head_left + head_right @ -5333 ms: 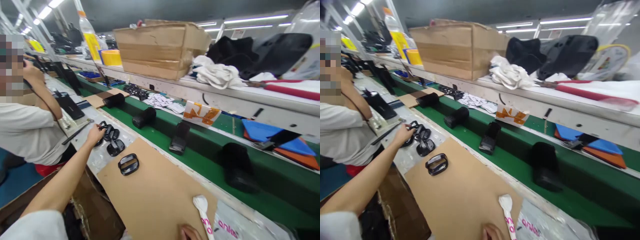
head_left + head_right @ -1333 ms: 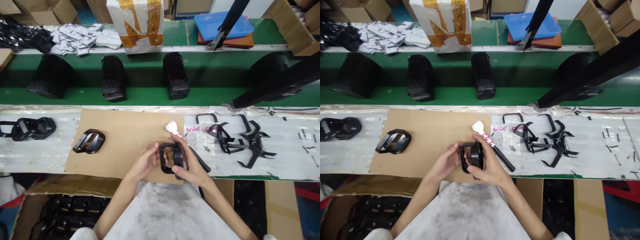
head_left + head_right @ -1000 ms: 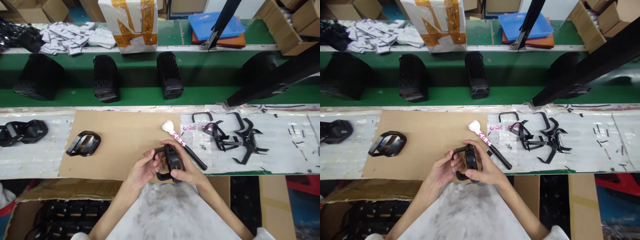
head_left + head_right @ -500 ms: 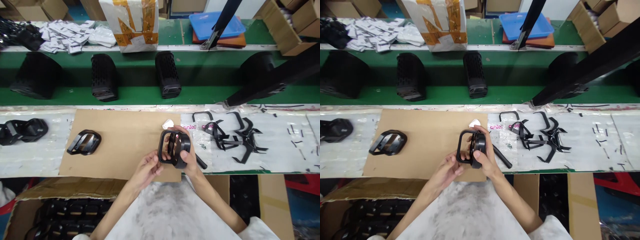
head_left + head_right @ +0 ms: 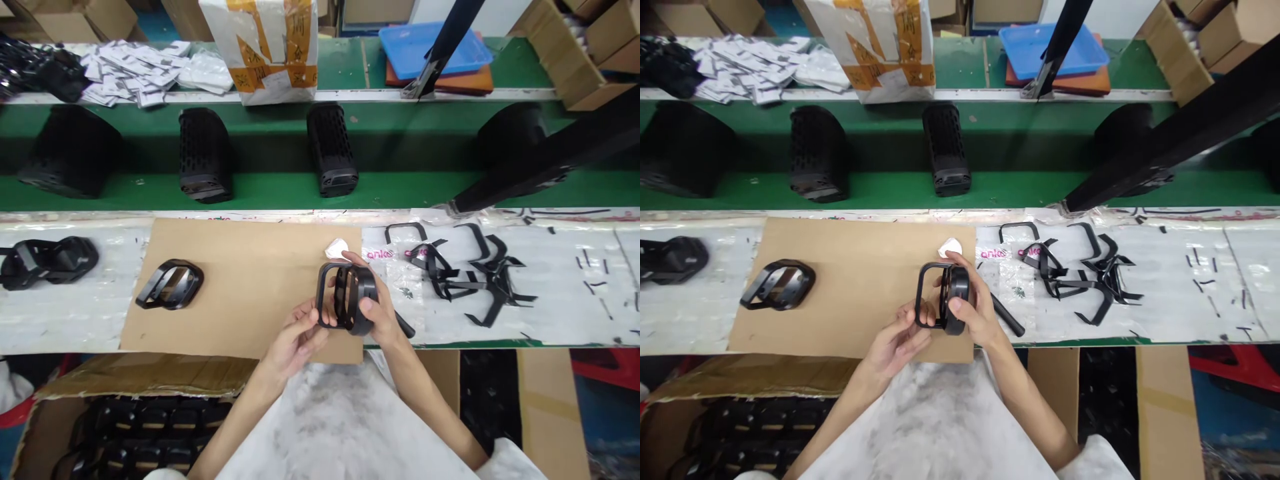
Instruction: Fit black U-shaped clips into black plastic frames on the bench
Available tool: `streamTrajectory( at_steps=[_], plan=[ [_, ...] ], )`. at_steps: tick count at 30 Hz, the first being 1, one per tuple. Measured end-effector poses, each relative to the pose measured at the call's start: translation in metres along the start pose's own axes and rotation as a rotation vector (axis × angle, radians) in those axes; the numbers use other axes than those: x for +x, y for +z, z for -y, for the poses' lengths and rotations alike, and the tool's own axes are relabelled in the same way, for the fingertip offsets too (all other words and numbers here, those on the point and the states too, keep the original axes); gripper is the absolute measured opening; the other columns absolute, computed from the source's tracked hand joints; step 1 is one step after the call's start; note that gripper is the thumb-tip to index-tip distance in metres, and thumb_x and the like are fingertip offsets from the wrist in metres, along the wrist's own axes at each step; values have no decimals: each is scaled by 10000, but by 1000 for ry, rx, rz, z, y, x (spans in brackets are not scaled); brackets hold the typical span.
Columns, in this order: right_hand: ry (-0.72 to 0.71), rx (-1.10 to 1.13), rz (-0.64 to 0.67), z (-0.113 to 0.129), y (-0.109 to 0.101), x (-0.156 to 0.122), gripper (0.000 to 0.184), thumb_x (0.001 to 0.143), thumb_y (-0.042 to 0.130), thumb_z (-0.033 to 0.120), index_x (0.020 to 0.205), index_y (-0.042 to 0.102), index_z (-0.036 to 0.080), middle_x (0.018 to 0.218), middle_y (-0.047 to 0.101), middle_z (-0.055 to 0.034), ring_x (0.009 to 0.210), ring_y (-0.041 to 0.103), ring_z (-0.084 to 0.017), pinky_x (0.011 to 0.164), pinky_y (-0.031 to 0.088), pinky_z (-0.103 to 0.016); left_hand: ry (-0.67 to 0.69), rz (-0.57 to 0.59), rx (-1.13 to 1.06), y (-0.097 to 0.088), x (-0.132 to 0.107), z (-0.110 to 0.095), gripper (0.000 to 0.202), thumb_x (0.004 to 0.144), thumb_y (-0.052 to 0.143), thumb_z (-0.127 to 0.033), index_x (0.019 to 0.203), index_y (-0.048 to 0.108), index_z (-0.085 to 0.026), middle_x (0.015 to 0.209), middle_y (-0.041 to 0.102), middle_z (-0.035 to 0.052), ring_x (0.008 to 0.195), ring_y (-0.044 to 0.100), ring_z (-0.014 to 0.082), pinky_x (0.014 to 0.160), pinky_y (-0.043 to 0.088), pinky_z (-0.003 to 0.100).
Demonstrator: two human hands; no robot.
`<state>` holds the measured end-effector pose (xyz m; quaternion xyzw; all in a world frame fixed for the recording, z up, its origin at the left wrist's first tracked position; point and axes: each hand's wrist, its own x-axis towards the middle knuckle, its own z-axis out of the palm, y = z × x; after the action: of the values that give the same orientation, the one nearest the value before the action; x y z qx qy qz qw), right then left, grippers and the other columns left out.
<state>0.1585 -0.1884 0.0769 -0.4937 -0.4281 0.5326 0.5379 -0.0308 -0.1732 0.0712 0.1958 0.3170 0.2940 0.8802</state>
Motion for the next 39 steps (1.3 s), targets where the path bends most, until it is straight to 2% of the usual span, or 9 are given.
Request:
streamTrajectory(
  at_steps=[3, 6, 11, 14, 17, 23, 28, 31, 39],
  plan=[
    [-115, -122, 31, 8, -2, 5, 851, 849, 833, 585, 1564, 501, 264, 1537, 572, -166, 1313, 640, -366, 1092, 552, -525, 113, -64, 395, -11, 6, -5, 372, 890, 823, -517, 1002, 754, -169, 912, 729, 52, 596, 555, 106, 577, 406, 226],
    [-212, -412, 94, 16, 9, 9, 916, 774, 902, 394, 1586, 491, 292, 1606, 503, -148, 1513, 473, -378, 1272, 384, -565, 215, -141, 869, -23, 15, -16, 222, 865, 834, -370, 968, 777, -182, 861, 729, 49, 728, 615, 187, 680, 433, 263],
    [-208, -617, 184, 18, 21, 13, 1053, 794, 913, 445, 1680, 356, 332, 1752, 307, -127, 1622, 315, -386, 1320, 310, -589, 308, -216, 1285, -47, 40, -47, 170, 826, 757, -227, 673, 686, -207, 681, 665, 43, 672, 615, 227, 693, 425, 303],
    [-167, -684, 25, 5, 3, 8, 820, 914, 804, 456, 1629, 433, 301, 1681, 392, -151, 1578, 381, -364, 1294, 350, -585, 478, -343, 1534, -58, 55, -68, 158, 897, 666, -249, 747, 693, -207, 805, 693, 95, 828, 644, 287, 830, 489, 389],
    [-81, -842, -241, -17, -25, -3, 483, 933, 728, 385, 1384, 639, 235, 1357, 591, -162, 1323, 581, -357, 1143, 495, -575, 596, -473, 1719, -65, 70, -80, 204, 983, 564, -289, 861, 699, -196, 1033, 703, 155, 1044, 614, 349, 985, 481, 508],
    [115, -936, -231, -30, -54, -16, 269, 975, 616, 449, 1041, 691, 199, 954, 688, -109, 882, 637, -295, 839, 549, -474, 756, -451, 1848, -76, 91, -74, 415, 952, 598, -226, 1359, 647, -163, 1573, 508, 194, 1463, 443, 384, 1232, 381, 570],
    [388, -404, -130, -15, -32, -26, 432, 1021, 599, 611, 1154, 658, 204, 816, 654, -6, 487, 446, -120, 457, 383, -277, 762, -416, 1831, -78, 95, -68, 573, 935, 592, -189, 1508, 577, -196, 1662, 450, 180, 1588, 349, 373, 1298, 301, 581],
    [469, -186, -83, -18, -12, -32, 463, 1001, 628, 649, 1131, 668, 206, 757, 613, 24, 449, 416, -96, 404, 331, -245, 723, -448, 1815, -74, 94, -63, 598, 935, 561, -157, 1532, 569, -197, 1680, 448, 171, 1618, 328, 355, 1320, 264, 577],
    [543, -197, -98, -16, 2, -37, 447, 985, 674, 643, 870, 659, 212, 670, 485, 44, 489, 369, -100, 401, 287, -235, 664, -480, 1781, -68, 94, -54, 558, 975, 556, -167, 1526, 579, -248, 1743, 391, 127, 1656, 273, 329, 1343, 189, 600]
  ],
)
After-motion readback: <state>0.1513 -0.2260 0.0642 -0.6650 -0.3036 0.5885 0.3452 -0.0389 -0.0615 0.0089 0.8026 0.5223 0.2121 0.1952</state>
